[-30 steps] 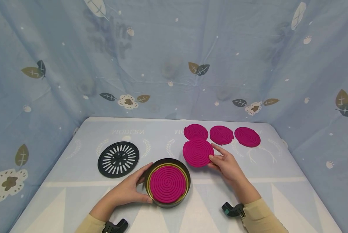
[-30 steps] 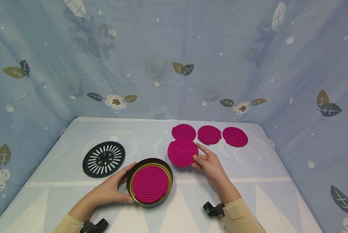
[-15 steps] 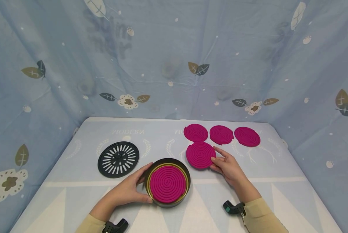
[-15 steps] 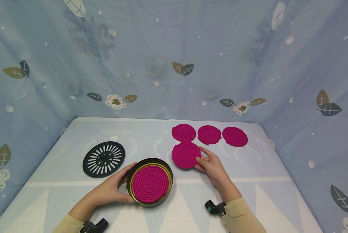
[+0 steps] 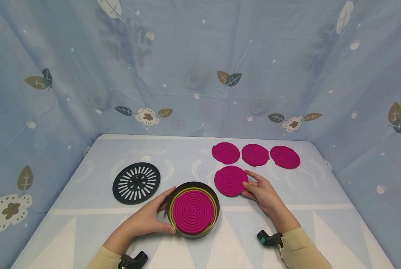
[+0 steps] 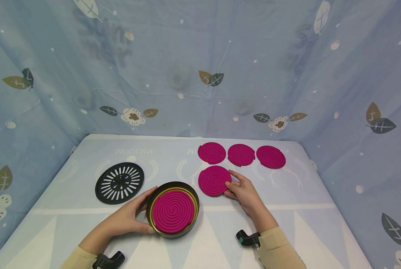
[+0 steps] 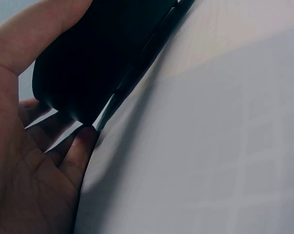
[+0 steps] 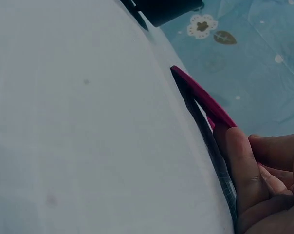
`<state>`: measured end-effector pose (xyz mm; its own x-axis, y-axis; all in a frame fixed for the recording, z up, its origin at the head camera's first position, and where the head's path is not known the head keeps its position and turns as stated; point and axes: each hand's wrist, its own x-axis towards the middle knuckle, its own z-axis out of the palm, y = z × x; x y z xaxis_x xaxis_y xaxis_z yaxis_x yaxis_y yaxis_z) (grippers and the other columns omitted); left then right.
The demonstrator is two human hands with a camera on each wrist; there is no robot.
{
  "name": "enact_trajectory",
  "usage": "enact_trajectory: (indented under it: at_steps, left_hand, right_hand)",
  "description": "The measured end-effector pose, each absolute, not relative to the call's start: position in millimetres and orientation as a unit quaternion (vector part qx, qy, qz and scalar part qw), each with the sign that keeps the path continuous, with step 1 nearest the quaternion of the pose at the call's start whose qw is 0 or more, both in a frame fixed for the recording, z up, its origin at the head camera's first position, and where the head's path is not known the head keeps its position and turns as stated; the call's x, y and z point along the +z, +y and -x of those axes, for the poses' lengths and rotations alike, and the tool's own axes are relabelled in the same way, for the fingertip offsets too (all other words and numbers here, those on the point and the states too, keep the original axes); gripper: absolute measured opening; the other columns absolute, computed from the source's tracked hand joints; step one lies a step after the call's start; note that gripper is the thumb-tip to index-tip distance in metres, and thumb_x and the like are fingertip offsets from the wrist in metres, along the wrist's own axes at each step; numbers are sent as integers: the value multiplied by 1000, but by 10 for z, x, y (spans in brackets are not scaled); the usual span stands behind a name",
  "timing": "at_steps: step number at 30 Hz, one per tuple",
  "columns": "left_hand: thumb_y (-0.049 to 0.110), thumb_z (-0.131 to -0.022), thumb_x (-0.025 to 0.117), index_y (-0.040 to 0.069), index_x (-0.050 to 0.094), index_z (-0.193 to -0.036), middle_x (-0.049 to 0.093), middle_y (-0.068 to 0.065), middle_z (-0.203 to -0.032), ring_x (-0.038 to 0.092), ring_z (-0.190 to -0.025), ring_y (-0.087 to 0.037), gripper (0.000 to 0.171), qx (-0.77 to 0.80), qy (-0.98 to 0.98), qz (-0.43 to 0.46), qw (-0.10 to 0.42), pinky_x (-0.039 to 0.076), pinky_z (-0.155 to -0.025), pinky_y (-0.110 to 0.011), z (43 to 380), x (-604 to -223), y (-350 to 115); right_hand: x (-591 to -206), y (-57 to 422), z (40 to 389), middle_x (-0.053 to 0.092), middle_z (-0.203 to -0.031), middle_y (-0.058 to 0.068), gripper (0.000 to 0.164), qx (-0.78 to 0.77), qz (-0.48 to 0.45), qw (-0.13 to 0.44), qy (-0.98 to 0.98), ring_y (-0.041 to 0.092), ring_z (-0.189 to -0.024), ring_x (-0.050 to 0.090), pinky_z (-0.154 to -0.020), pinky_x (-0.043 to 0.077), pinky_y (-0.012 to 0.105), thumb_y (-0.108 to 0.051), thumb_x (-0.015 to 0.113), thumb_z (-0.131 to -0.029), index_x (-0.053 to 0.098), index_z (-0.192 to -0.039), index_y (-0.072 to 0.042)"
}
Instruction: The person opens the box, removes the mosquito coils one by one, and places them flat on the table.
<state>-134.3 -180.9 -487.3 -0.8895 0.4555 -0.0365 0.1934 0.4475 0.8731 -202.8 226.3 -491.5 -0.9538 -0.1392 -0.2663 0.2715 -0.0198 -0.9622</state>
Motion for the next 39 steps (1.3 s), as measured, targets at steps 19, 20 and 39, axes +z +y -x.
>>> enact_trajectory:
  at_steps: [19,20,39]
  left_hand:
    - [48,-56,94,23,25,-158,32,8,-156,30,-143,-14,126,493,837,-197,133,36,-114,-31,1346,-4885,-1813]
    - [48,-56,94,23,25,-158,32,8,-156,30,-143,-14,126,493,836,-199,133,36,-114,-31,1348,-4888,-1813]
    - [46,-57,95,20,24,-158,31,6,-157,32,-142,-15,127,495,834,-201,136,37,-113,-30,1330,-4832,-1804]
  right_hand:
    - [-4876,2326,2047,64,-105,13,67,-713,-12,199,672,16,-94,66,-90,59,37,-6,57,-100,21,-157,-5]
    - [-4867,2337,2048,64,-108,14,68,-711,-5,202,674,16,-97,65,-92,58,37,-7,57,-100,21,-157,-4]
    - [-4712,2571,2047,53,-137,26,63,-691,44,218,687,18,-111,63,-103,50,38,-10,54,-102,23,-150,14]
